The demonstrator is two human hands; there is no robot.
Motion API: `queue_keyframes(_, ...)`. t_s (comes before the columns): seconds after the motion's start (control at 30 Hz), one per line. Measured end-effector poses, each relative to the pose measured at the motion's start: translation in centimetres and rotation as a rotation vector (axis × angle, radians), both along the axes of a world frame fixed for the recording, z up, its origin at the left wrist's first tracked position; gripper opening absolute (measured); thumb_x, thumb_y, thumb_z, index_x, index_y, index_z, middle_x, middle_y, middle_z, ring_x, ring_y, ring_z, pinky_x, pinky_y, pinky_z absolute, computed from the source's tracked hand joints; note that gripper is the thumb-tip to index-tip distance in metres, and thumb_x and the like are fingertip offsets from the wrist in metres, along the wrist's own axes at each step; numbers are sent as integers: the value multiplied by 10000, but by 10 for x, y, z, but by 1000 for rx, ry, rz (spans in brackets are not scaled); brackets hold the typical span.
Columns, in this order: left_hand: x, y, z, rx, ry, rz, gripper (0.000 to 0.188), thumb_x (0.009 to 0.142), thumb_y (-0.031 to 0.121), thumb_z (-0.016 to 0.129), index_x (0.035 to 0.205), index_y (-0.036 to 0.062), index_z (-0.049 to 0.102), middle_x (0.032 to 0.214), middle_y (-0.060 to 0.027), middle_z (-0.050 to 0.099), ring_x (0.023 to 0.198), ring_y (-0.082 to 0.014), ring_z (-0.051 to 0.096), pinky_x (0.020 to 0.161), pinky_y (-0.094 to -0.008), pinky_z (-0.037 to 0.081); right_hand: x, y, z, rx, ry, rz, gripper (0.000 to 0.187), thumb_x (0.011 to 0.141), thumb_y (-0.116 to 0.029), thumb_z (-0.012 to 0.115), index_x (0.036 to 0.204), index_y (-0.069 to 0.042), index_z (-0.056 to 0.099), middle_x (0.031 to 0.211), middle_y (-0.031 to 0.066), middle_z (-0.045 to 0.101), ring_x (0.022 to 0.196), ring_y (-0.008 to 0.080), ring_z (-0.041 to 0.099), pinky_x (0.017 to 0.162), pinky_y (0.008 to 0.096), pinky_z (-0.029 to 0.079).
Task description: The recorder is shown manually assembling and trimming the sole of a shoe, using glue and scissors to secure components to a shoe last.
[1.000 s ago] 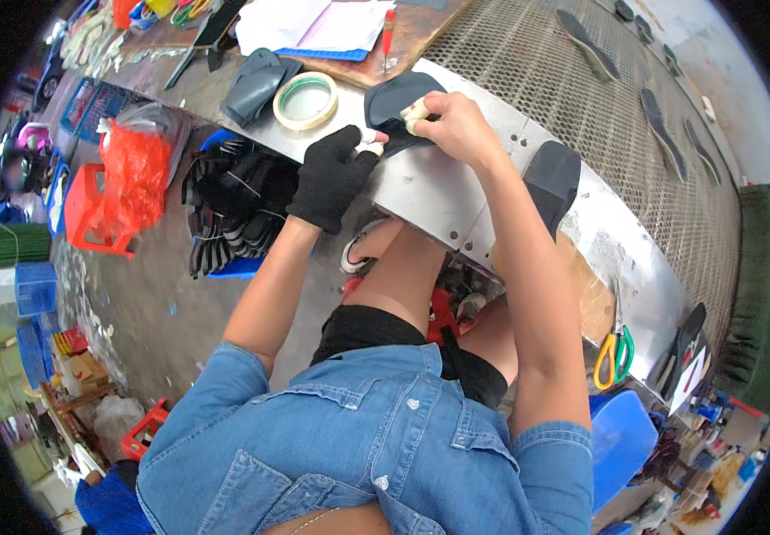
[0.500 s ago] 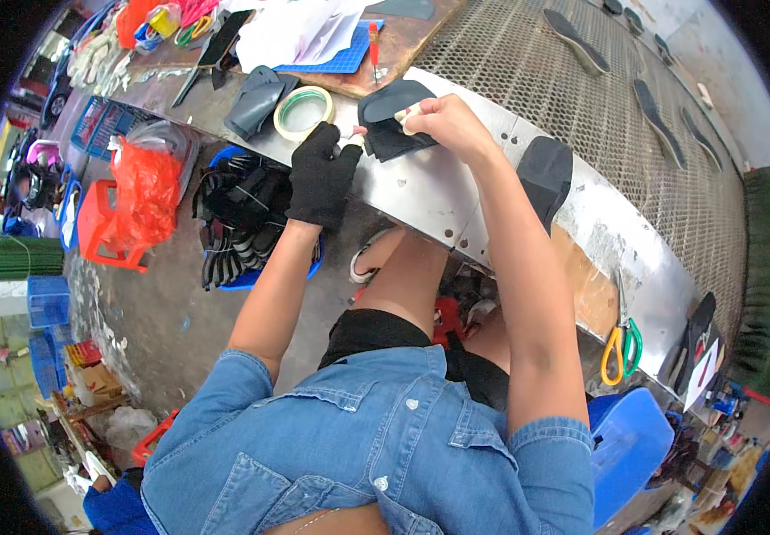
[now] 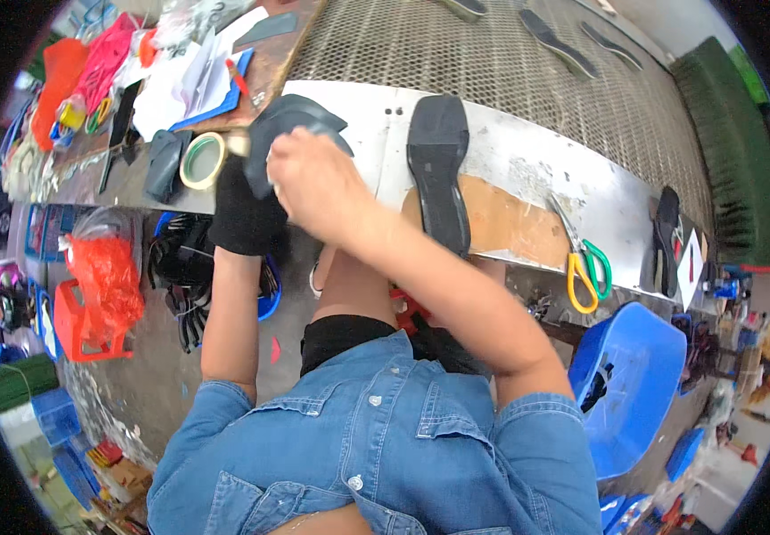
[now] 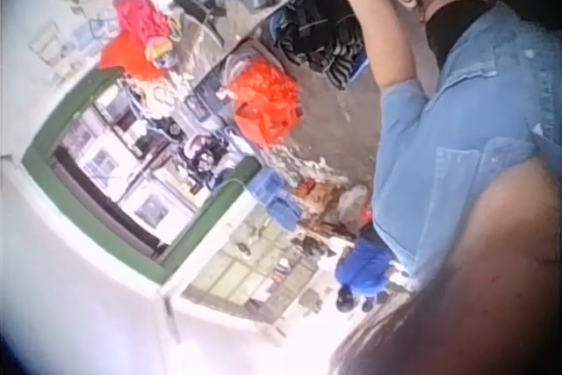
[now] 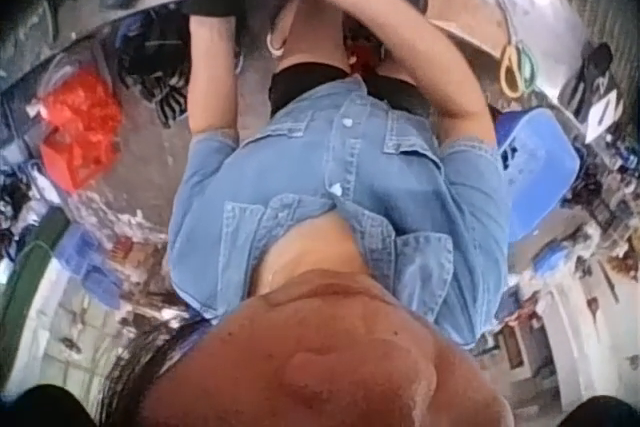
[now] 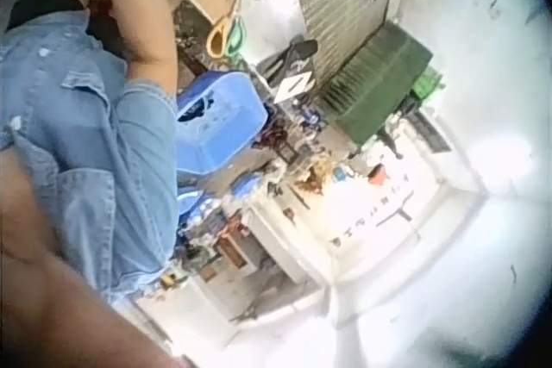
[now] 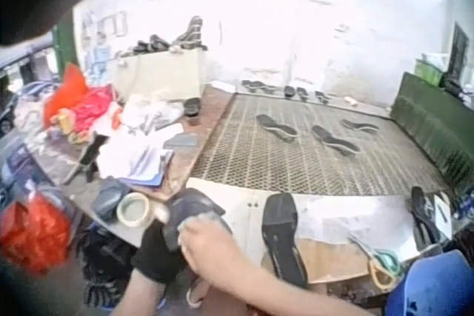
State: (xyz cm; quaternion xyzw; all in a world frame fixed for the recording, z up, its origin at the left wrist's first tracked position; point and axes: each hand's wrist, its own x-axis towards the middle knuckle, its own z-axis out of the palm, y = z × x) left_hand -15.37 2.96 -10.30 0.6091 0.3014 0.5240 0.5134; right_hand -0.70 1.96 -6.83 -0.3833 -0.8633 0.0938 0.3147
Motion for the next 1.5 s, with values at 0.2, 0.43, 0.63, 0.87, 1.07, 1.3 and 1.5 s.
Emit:
queue_keyframes(0.2, 4, -5, -19, -469, -488, -91, 444, 898, 168, 517, 1290, 21, 369, 1264, -166, 459, 1118, -325, 507, 925, -512, 469, 81, -59, 3, 54, -23, -668, 516, 710, -251, 722, 1090, 54, 552, 1095, 206, 529, 1040, 360, 493, 898, 424, 412)
queue_keyframes(0.43, 27, 4, -21, -176, 56, 65, 510, 876, 237, 585, 1307, 61, 375, 1271, -156, 464, 1146, -324, 499, 898, -479, 485, 104, -48, -11, -425, -308, -873, 624, 693, -364, 712, 1096, 80, 540, 1085, 213, 504, 1010, 349, 503, 845, 438, 437)
queue_keyframes(0.63, 14, 12, -32, -680, -574, -20, 495, 876, 248, 586, 1292, 60, 396, 1241, -149, 487, 1120, -308, 513, 881, -455, 482, 149, -56, -23, -528, 181, -656, 461, 748, -227, 634, 1137, -1, 536, 980, 150, 562, 905, 241, 581, 775, 335, 476)
queue_keyframes(0.87, 66, 2, 1, -825, -594, -112, 465, 879, 230, 580, 1275, 53, 414, 1210, -144, 503, 1092, -309, 528, 881, -465, 486, 167, -95, -16, -854, 1292, -280, 272, 970, -216, 438, 1161, -47, 532, 939, 31, 616, 779, 80, 575, 675, 229, 481)
queue_keyframes(1.07, 85, -4, 7, -459, -195, -175, 461, 881, 248, 568, 1255, 15, 437, 1193, -167, 522, 1082, -292, 548, 883, -437, 500, 174, -111, -9, -640, 1172, -348, 285, 965, -202, 451, 1186, -38, 526, 1009, 2, 601, 869, 69, 549, 765, 217, 448)
queue_keyframes(1.3, 110, -21, 18, -130, -95, -200, 470, 870, 192, 619, 1258, 8, 427, 1201, -136, 550, 1055, -218, 578, 945, -350, 450, 195, -145, -12, -562, 1250, -433, 352, 947, -142, 476, 1267, 5, 474, 1185, 57, 561, 1062, 129, 529, 925, 272, 408)
queue_keyframes(1.5, 122, -30, 23, -130, -67, -227, 513, 955, 420, 394, 1280, 25, 428, 1233, -127, 528, 1110, -213, 530, 955, -345, 426, 163, -158, -4, -615, 1197, -352, 274, 935, -114, 503, 1179, 8, 528, 1102, 37, 587, 994, 89, 526, 882, 239, 404)
